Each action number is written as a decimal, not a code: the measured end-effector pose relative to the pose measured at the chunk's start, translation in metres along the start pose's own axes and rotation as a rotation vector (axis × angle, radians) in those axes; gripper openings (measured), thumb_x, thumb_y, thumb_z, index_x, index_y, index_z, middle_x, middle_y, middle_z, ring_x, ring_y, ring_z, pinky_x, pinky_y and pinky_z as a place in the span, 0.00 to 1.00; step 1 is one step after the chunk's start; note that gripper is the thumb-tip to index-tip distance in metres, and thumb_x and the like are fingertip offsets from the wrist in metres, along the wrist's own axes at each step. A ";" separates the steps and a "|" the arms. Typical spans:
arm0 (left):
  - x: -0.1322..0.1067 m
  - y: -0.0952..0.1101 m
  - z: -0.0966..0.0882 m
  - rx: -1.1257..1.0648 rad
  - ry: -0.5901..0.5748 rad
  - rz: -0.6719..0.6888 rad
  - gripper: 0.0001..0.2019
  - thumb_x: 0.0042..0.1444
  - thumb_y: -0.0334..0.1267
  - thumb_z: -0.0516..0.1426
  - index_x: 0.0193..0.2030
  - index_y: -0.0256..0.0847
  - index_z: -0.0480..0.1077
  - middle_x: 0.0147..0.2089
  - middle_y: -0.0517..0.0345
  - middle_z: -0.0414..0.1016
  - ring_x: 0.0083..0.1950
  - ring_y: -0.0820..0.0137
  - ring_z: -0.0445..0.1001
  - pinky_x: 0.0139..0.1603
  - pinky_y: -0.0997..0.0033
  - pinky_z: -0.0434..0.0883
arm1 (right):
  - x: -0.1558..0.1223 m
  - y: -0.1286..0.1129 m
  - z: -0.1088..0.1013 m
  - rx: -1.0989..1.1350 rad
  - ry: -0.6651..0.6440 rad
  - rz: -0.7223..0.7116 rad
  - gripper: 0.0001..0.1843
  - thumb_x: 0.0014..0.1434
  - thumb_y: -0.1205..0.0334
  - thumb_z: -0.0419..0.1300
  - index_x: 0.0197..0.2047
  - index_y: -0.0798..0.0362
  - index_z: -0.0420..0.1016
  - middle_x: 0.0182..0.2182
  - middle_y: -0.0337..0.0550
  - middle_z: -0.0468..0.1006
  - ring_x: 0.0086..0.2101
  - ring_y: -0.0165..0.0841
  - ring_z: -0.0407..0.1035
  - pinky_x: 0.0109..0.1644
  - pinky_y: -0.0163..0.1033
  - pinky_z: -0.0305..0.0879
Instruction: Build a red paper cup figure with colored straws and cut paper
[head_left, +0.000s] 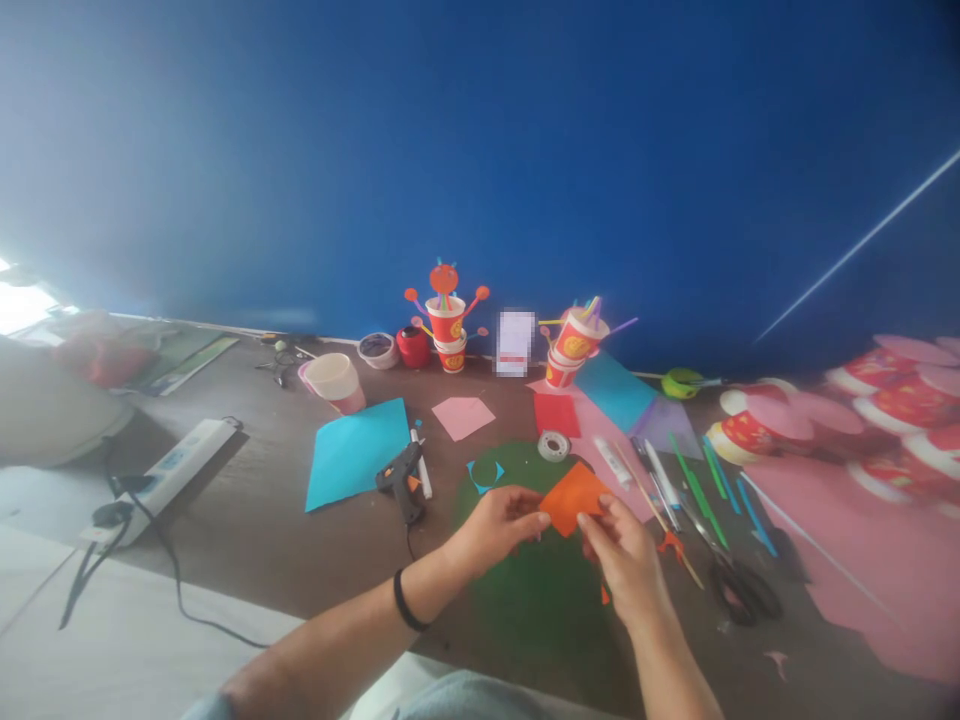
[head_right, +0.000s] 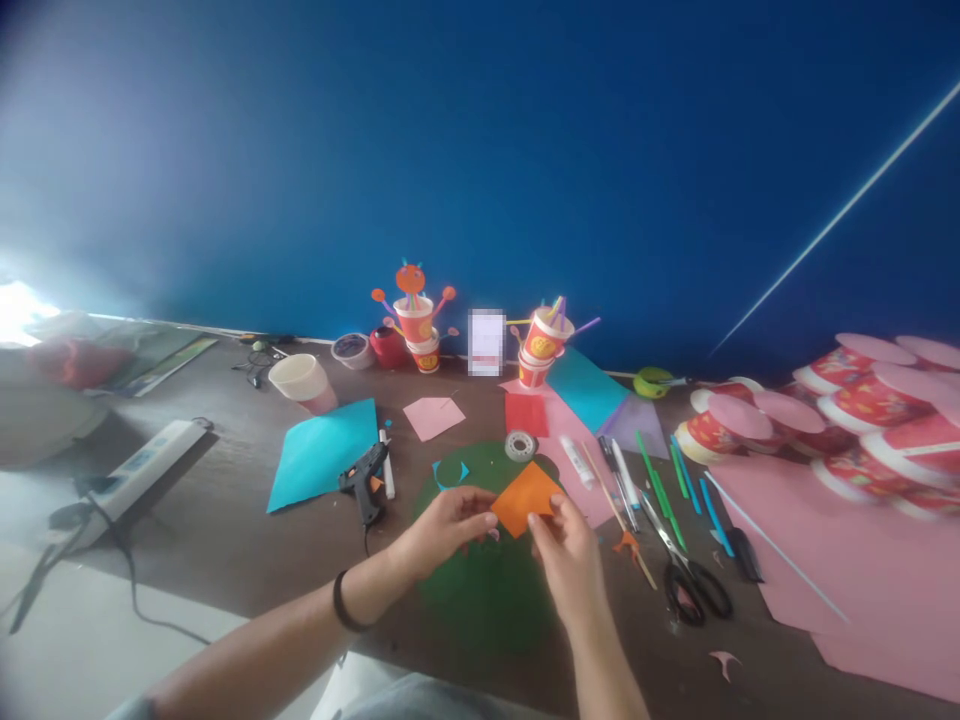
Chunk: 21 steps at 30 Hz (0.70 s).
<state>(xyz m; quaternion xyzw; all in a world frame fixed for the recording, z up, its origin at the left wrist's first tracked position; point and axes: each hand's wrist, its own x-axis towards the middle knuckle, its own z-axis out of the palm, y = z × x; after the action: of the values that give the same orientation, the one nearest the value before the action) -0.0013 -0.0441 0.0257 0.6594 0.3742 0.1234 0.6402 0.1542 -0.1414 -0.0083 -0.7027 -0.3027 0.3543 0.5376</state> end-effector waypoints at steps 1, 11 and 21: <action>0.002 0.001 0.001 -0.069 -0.013 -0.035 0.22 0.51 0.48 0.56 0.48 0.33 0.68 0.34 0.54 0.76 0.30 0.72 0.72 0.22 0.78 0.63 | -0.002 -0.002 0.003 0.034 -0.033 0.004 0.20 0.52 0.50 0.59 0.43 0.53 0.63 0.20 0.32 0.67 0.18 0.28 0.61 0.21 0.32 0.57; 0.005 -0.006 0.008 -0.253 0.023 -0.119 0.12 0.44 0.43 0.60 0.30 0.34 0.69 0.25 0.56 0.76 0.24 0.73 0.73 0.22 0.78 0.64 | -0.015 -0.005 0.012 0.060 -0.196 0.025 0.13 0.55 0.51 0.59 0.33 0.53 0.67 0.20 0.33 0.68 0.18 0.25 0.58 0.20 0.30 0.53; -0.002 0.000 0.005 -0.257 -0.070 -0.107 0.12 0.46 0.37 0.58 0.37 0.32 0.74 0.28 0.54 0.78 0.26 0.72 0.74 0.25 0.77 0.67 | -0.015 -0.006 0.014 0.034 -0.243 0.038 0.11 0.55 0.55 0.59 0.28 0.53 0.66 0.15 0.30 0.62 0.16 0.23 0.54 0.19 0.29 0.50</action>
<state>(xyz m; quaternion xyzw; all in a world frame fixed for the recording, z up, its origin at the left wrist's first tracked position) 0.0006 -0.0495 0.0257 0.5551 0.3674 0.1132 0.7376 0.1344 -0.1447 -0.0027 -0.6510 -0.3463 0.4519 0.5021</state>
